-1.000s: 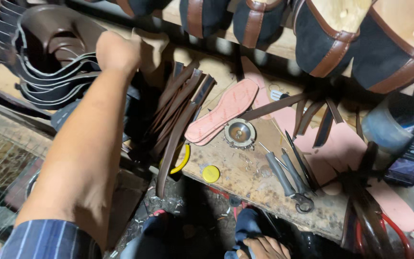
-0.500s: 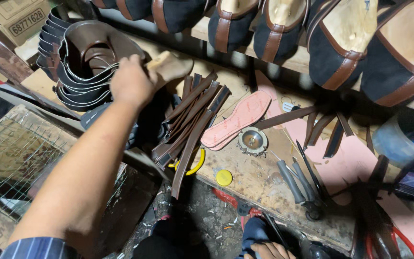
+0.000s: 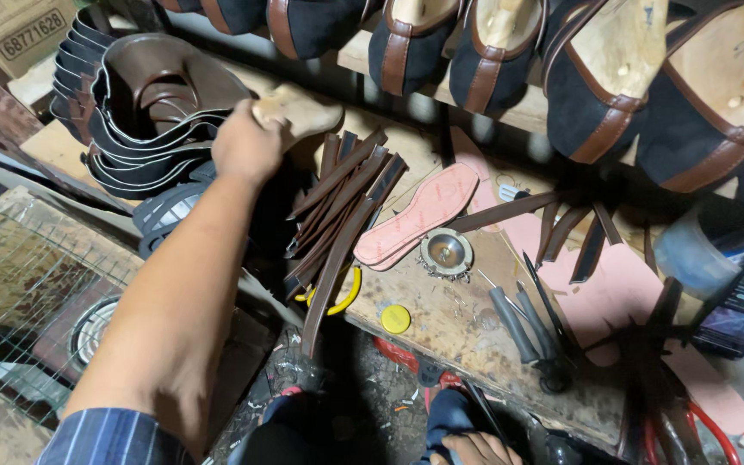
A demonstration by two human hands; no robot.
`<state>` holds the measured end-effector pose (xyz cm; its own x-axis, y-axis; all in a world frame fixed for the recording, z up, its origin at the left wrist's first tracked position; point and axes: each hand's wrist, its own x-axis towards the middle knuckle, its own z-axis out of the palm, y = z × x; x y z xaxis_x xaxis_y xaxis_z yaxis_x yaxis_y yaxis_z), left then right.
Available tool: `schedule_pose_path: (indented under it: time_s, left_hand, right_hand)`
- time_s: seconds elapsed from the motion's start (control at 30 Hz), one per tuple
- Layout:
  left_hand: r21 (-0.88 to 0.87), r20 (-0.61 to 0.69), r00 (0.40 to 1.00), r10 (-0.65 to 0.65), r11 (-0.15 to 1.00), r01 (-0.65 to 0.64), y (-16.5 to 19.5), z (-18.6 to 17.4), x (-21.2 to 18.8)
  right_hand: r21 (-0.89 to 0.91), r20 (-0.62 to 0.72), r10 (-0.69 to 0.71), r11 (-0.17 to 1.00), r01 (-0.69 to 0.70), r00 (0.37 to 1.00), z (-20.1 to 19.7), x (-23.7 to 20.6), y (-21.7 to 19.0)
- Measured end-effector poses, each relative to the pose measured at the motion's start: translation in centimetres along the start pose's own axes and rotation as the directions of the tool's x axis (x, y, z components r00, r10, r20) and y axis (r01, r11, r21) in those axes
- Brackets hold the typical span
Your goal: The person sits on the floor of a shoe workshop and assembles a shoe: they pull and smooth the upper over a wooden last, trim excess material with scissors, hammer the edges, fit a pink insole into the shoe, then pull the wooden last out and set it on the workbench.
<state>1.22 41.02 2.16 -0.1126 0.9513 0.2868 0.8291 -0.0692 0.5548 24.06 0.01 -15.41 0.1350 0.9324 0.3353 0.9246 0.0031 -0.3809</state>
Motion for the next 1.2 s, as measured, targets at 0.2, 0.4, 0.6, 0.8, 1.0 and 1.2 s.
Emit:
schedule_pose_path:
  time_s: [0.2,0.4,0.6,0.8,1.0,1.2]
  left_hand:
    - [-0.738,0.016,0.976,-0.215,0.656,0.157,-2.6,-3.6,-1.1]
    - [-0.828,0.451,0.836,-0.313,0.204,0.523,-7.2,-9.6,-8.3]
    - [-0.657,0.721,0.645,-0.252,0.048,0.753,-12.7,-11.7,-25.4]
    - [-0.390,0.858,0.487,-0.164,0.410,0.824,-15.2,-8.4,-41.5]
    - [-0.469,0.651,0.729,-0.214,0.641,0.607,-17.6,-6.7,-44.0]
    - [-0.773,0.591,0.774,0.226,0.433,0.463,-16.5,-4.0,-44.5]
  right_hand:
    - [-0.080,0.350,0.340,0.939,-0.334,0.873,-1.4,-0.1,-1.2]
    - [-0.017,0.289,0.241,0.969,-0.247,0.926,-2.7,-0.7,-2.8]
    - [0.364,0.270,0.165,0.895,-0.260,0.949,-3.5,-1.4,-3.8]
    - [0.858,0.363,0.301,0.261,-0.442,0.882,-3.8,-4.7,-3.9]
    - [0.531,0.461,0.250,0.691,-0.490,0.852,-4.2,-2.8,-4.1]
    - [0.040,0.497,-0.045,0.999,0.029,0.866,-7.0,8.2,-6.1]
